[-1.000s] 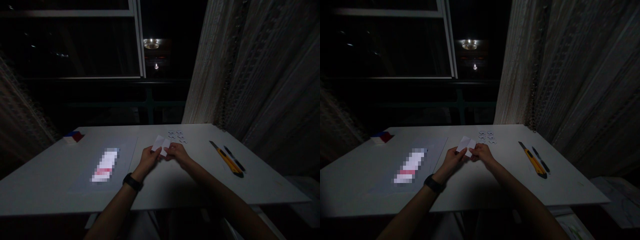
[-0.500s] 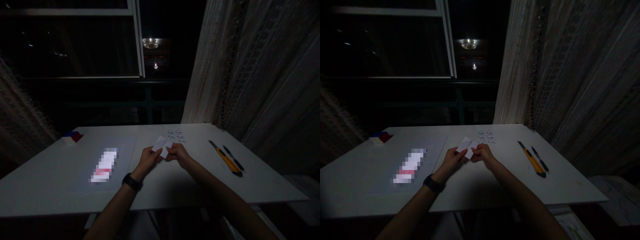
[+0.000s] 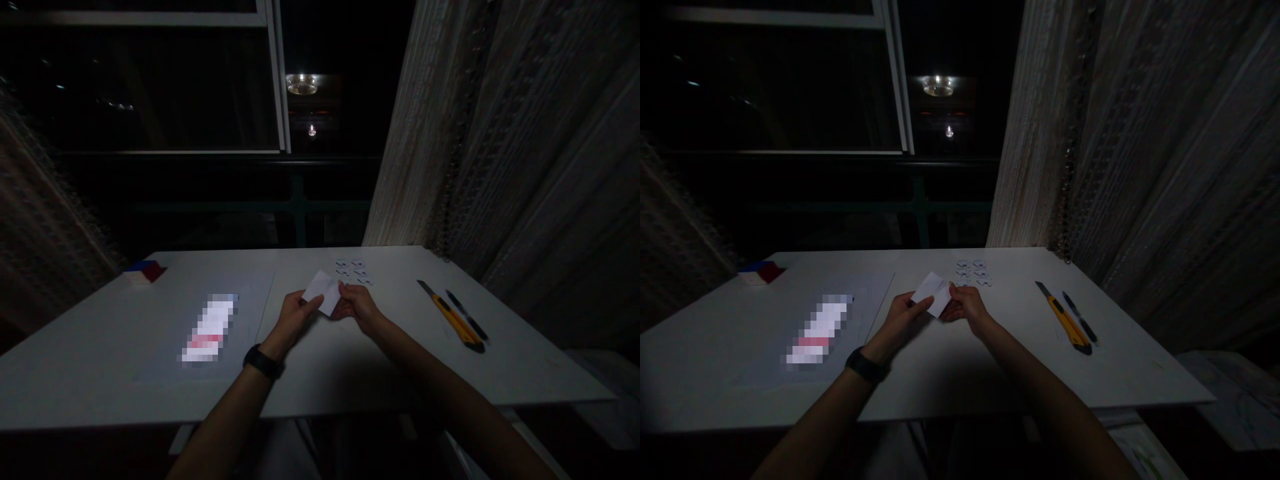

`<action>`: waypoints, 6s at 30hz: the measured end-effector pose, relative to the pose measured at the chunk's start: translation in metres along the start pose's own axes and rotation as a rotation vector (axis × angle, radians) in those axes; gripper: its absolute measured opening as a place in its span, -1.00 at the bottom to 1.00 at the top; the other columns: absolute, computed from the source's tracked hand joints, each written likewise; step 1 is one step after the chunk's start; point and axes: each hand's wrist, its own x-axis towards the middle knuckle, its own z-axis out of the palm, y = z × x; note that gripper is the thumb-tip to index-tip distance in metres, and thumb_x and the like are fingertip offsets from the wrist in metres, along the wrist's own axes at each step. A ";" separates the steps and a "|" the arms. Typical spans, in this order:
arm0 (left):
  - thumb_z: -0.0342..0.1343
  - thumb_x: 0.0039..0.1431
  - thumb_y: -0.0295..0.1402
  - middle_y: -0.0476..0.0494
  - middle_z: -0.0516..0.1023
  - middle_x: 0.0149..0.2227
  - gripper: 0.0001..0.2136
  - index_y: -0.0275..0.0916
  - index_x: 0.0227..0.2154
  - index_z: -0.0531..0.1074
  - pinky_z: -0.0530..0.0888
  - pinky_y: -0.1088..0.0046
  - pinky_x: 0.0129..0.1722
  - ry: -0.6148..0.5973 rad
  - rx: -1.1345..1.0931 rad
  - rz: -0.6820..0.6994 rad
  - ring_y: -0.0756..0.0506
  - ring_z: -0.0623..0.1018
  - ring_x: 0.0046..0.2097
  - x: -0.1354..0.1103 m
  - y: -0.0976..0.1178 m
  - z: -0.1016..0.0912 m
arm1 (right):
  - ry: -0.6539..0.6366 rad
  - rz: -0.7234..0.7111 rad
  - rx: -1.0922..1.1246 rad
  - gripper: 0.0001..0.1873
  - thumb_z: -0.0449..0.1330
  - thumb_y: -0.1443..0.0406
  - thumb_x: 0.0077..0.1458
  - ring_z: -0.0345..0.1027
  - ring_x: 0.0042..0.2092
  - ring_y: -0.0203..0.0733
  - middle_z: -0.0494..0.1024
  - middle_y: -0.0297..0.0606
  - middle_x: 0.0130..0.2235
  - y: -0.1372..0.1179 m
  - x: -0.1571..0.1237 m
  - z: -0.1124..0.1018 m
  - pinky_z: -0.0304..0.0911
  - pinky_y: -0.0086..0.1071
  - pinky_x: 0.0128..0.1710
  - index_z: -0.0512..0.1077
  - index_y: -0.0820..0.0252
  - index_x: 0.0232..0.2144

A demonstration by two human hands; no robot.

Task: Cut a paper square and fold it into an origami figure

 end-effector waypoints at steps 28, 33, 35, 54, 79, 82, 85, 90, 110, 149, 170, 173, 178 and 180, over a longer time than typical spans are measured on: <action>0.14 -0.15 -0.30 0.00 0.35 -0.71 -0.80 -0.37 -0.67 0.43 0.20 0.57 -0.64 -0.092 0.236 -0.028 0.05 0.32 -0.63 0.006 -0.021 -0.006 | 0.239 -0.508 -1.029 -0.60 -0.03 0.05 0.07 0.22 -0.55 -0.30 0.35 -0.34 -0.63 -0.005 -0.011 0.003 0.03 -0.45 -0.50 0.28 0.17 -0.63; 0.19 -0.18 -0.33 -0.06 0.42 -0.61 -0.78 -0.39 -0.45 0.45 0.33 0.57 -0.64 -0.142 0.060 -0.067 0.04 0.38 -0.61 0.005 -0.022 -0.001 | 0.108 -0.516 -1.158 -0.69 -0.09 0.10 0.13 0.26 -0.48 -0.28 0.40 -0.34 -0.53 -0.006 -0.018 0.007 -0.01 -0.46 -0.46 0.30 0.15 -0.47; 0.22 -0.22 -0.32 -0.04 0.41 -0.61 -0.74 -0.39 -0.42 0.45 0.40 0.54 -0.60 -0.074 0.003 -0.084 0.04 0.40 -0.59 0.005 -0.020 0.000 | 0.036 -0.527 -1.175 -0.73 -0.09 0.12 0.14 0.26 -0.46 -0.28 0.41 -0.34 -0.50 -0.007 -0.021 0.009 -0.02 -0.47 -0.45 0.29 0.15 -0.41; 0.20 -0.12 -0.20 -0.12 0.47 -0.57 -0.68 -0.42 -0.43 0.44 0.31 0.62 -0.66 -0.049 -0.196 -0.024 0.05 0.40 -0.59 0.003 -0.007 -0.003 | 0.101 -0.433 -0.652 -0.53 0.24 0.13 -0.20 0.26 -0.49 -0.30 0.40 -0.39 -0.43 0.006 -0.011 0.013 0.13 -0.43 -0.50 0.17 0.12 -0.25; 0.28 -0.24 -0.25 -0.14 0.51 -0.53 -0.74 -0.36 -0.58 0.41 0.37 0.51 -0.48 -0.013 -0.278 -0.086 0.00 0.47 -0.50 0.004 -0.006 -0.005 | -0.154 -0.149 -0.202 -0.61 0.25 0.06 -0.21 0.30 -0.66 -0.34 0.50 -0.26 -0.58 0.005 -0.005 0.009 0.18 -0.50 -0.71 0.37 0.31 -0.52; 0.27 -0.22 -0.24 -0.14 0.50 -0.54 -0.75 -0.35 -0.61 0.41 0.33 0.55 -0.53 0.001 -0.241 -0.085 0.01 0.46 -0.51 0.005 -0.006 -0.006 | -0.177 -0.135 -0.167 -0.60 0.22 0.05 -0.17 0.33 -0.63 -0.33 0.52 -0.21 -0.55 0.003 -0.006 0.006 0.20 -0.50 -0.68 0.39 0.33 -0.50; 0.23 -0.19 -0.21 -0.15 0.50 -0.53 -0.74 -0.36 -0.55 0.45 0.31 0.56 -0.55 0.002 -0.178 -0.061 0.00 0.46 -0.49 0.005 -0.006 -0.005 | -0.165 -0.120 -0.187 -0.61 0.24 0.07 -0.19 0.32 -0.63 -0.35 0.51 -0.19 -0.57 0.002 -0.006 0.002 0.20 -0.50 -0.66 0.40 0.36 -0.59; 0.18 -0.15 -0.16 -0.04 0.43 -0.61 -0.72 -0.35 -0.54 0.46 0.29 0.54 -0.54 0.076 -0.027 0.063 0.03 0.38 -0.55 0.007 -0.011 -0.001 | -0.329 -0.043 -0.276 -0.64 0.28 0.11 -0.24 0.36 -0.58 -0.31 0.54 -0.15 -0.51 0.006 -0.007 0.003 0.19 -0.51 -0.64 0.44 0.37 -0.56; -0.03 0.09 -0.32 -0.17 0.54 -0.27 -0.75 -0.21 -0.23 0.49 0.34 0.40 -0.20 0.087 0.374 0.370 -0.12 0.47 -0.24 -0.001 -0.011 0.004 | -0.099 0.023 -0.116 -0.60 0.26 0.06 -0.23 0.33 -0.62 -0.32 0.51 -0.15 -0.57 0.013 -0.002 0.010 0.20 -0.50 -0.65 0.41 0.36 -0.59; 0.18 -0.15 -0.33 -0.16 0.55 -0.51 -0.81 -0.31 -0.44 0.54 0.35 0.46 -0.45 0.173 0.100 0.168 -0.08 0.48 -0.44 0.003 -0.007 0.000 | 0.045 -0.229 -0.190 -0.40 0.02 -0.11 -0.07 0.05 -0.75 -0.45 0.45 -0.20 -0.66 0.010 0.000 0.008 -0.06 -0.51 -0.77 0.43 0.33 -0.66; 0.28 -0.28 -0.26 -0.18 0.52 -0.57 -0.74 -0.40 -0.57 0.52 0.33 0.51 -0.51 0.130 -0.168 -0.034 -0.02 0.44 -0.53 0.000 -0.001 0.003 | -0.014 -0.166 -0.247 -0.68 0.29 0.14 -0.26 0.10 -0.72 -0.45 0.47 -0.24 -0.65 0.010 -0.006 0.012 -0.02 -0.52 -0.74 0.43 0.34 -0.68; 0.28 -0.30 -0.24 -0.17 0.51 -0.59 -0.72 -0.41 -0.57 0.51 0.33 0.49 -0.54 0.157 -0.180 -0.035 -0.03 0.43 -0.55 0.001 -0.003 0.002 | -0.103 -0.139 -0.220 -0.70 0.30 0.15 -0.29 0.17 -0.69 -0.43 0.50 -0.23 -0.59 0.014 -0.008 0.016 0.05 -0.52 -0.72 0.44 0.33 -0.61; 0.27 -0.26 -0.23 -0.17 0.48 -0.63 -0.70 -0.44 -0.56 0.50 0.32 0.47 -0.59 0.116 -0.188 -0.003 -0.03 0.41 -0.60 0.000 -0.007 0.003 | -0.091 -0.109 -0.255 -0.71 0.28 0.16 -0.29 0.15 -0.69 -0.44 0.49 -0.23 -0.62 0.017 -0.008 0.023 0.03 -0.53 -0.73 0.43 0.34 -0.65; 0.25 -0.24 -0.22 -0.18 0.48 -0.63 -0.70 -0.44 -0.56 0.51 0.33 0.47 -0.58 0.078 -0.198 0.013 -0.03 0.42 -0.60 -0.001 -0.007 0.004 | -0.070 -0.101 -0.263 -0.71 0.28 0.17 -0.30 0.13 -0.71 -0.45 0.46 -0.26 -0.67 0.017 -0.009 0.024 0.01 -0.53 -0.73 0.41 0.33 -0.70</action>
